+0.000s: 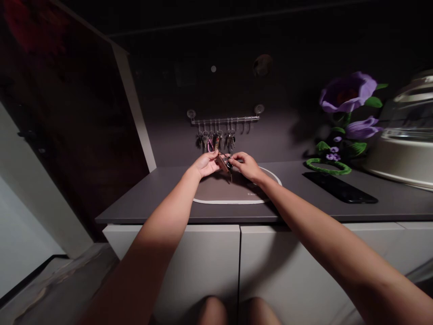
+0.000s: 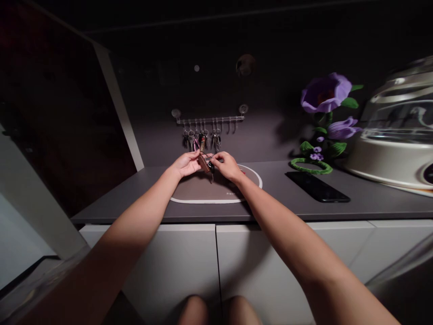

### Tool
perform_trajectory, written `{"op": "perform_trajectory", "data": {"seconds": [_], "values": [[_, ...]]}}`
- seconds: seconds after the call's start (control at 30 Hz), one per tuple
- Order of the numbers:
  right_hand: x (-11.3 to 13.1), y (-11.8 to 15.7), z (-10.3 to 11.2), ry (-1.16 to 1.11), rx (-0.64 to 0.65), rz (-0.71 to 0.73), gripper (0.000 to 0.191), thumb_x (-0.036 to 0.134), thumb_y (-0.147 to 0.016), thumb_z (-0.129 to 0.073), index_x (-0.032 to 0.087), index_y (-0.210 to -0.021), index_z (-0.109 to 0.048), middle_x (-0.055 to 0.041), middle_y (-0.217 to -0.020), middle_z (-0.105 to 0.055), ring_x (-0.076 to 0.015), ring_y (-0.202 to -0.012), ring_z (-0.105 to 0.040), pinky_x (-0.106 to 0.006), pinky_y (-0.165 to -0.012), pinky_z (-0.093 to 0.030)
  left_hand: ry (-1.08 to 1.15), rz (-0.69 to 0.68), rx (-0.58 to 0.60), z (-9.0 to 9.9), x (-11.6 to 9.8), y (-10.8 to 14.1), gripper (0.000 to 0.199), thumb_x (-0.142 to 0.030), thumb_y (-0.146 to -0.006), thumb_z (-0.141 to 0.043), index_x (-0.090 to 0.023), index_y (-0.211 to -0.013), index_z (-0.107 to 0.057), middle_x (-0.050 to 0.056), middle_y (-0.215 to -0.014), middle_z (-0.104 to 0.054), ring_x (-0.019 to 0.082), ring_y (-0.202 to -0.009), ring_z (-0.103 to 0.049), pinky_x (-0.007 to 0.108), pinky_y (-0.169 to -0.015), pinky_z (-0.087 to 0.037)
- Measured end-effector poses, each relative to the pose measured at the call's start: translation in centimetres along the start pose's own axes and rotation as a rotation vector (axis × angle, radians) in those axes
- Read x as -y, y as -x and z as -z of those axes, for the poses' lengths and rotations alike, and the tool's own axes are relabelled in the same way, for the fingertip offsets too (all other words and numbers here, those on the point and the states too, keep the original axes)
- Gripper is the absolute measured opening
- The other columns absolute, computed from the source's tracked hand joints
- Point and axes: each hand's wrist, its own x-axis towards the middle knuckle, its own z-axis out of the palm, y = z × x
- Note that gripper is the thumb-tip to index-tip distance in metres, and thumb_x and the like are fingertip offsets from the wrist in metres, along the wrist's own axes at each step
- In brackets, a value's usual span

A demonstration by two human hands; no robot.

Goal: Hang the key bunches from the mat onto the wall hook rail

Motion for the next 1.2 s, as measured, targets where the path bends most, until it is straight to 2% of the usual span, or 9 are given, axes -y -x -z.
{"op": "perform_trajectory", "data": {"seconds": [0.2, 0.47, 0.67, 0.9, 1.1, 1.2], "values": [[-0.1, -0.2, -0.1, -0.176, -0.038, -0.032, 0.022, 0.036, -0.069, -0.059, 0.015, -0.074, -0.06, -0.0014, -0.073, -0.058, -0.0129, -0.072, -0.051, -0.028, -0.074, -0.039, -0.001, -0.018, -0.02, 0.1, 0.0, -0.3, 0.017, -0.016, -0.086, -0.038, -0.01, -0.079, -0.052, 0.012, -0.087, -0.064, 0.017, -0.083, -0.063, 0.043, -0.091, -0.044], [-0.1, -0.4, 0.4, -0.373, -0.133, -0.073, 0.025, 0.04, -0.067, -0.06, 0.015, -0.071, -0.056, 0.0005, -0.069, -0.055, -0.0102, -0.066, -0.046, -0.025, -0.069, -0.038, -0.019, -0.014, 0.004, -0.2, 0.5, -0.2, 0.011, -0.015, -0.084, -0.043, -0.012, -0.075, -0.048, 0.012, -0.086, -0.064, 0.02, -0.09, -0.062, 0.047, -0.091, -0.042], [0.1, -0.4, 0.6, -0.479, -0.18, -0.104, 0.028, 0.042, -0.066, -0.062, 0.016, -0.071, -0.055, 0.0011, -0.068, -0.054, -0.0096, -0.064, -0.046, -0.024, -0.066, -0.037, -0.196, -0.004, 0.013, -0.5, 1.3, -0.1, 0.009, -0.015, -0.078, -0.054, -0.011, -0.071, -0.05, 0.009, -0.084, -0.062, 0.016, -0.08, -0.061, 0.039, -0.088, -0.042], [0.0, -0.3, 0.6, -0.56, -0.151, -0.14, 0.031, 0.044, -0.065, -0.063, 0.016, -0.075, -0.055, 0.0014, -0.068, -0.055, -0.008, -0.06, -0.045, -0.022, -0.059, -0.036, -0.381, -0.018, 0.002, -0.6, 2.3, -0.4, 0.017, -0.023, -0.069, -0.066, -0.014, -0.076, -0.054, 0.001, -0.077, -0.059, 0.011, -0.078, -0.057, 0.031, -0.084, -0.04], [-0.1, -0.3, 0.4, -0.636, -0.154, -0.218, 0.034, 0.047, -0.063, -0.063, 0.017, -0.075, -0.052, 0.0026, -0.066, -0.056, -0.0076, -0.056, -0.045, -0.019, -0.05, -0.033, -0.488, -0.08, -0.043, -1.5, 2.8, -0.4, 0.025, -0.029, -0.065, -0.069, -0.014, -0.078, -0.053, -0.002, -0.072, -0.057, 0.007, -0.066, -0.053, 0.024, -0.074, -0.041], [-0.3, -0.4, 0.4, -0.656, -0.186, -0.245, 0.034, 0.049, -0.065, -0.061, 0.018, -0.076, -0.05, 0.0028, -0.063, -0.056, -0.0083, -0.052, -0.046, -0.019, -0.046, -0.033, -0.488, -0.097, -0.056, -1.9, 3.1, -0.5, 0.024, -0.031, -0.068, -0.067, -0.014, -0.079, -0.053, 0.0, -0.076, -0.059, 0.007, -0.067, -0.055, 0.023, -0.074, -0.042]]}}
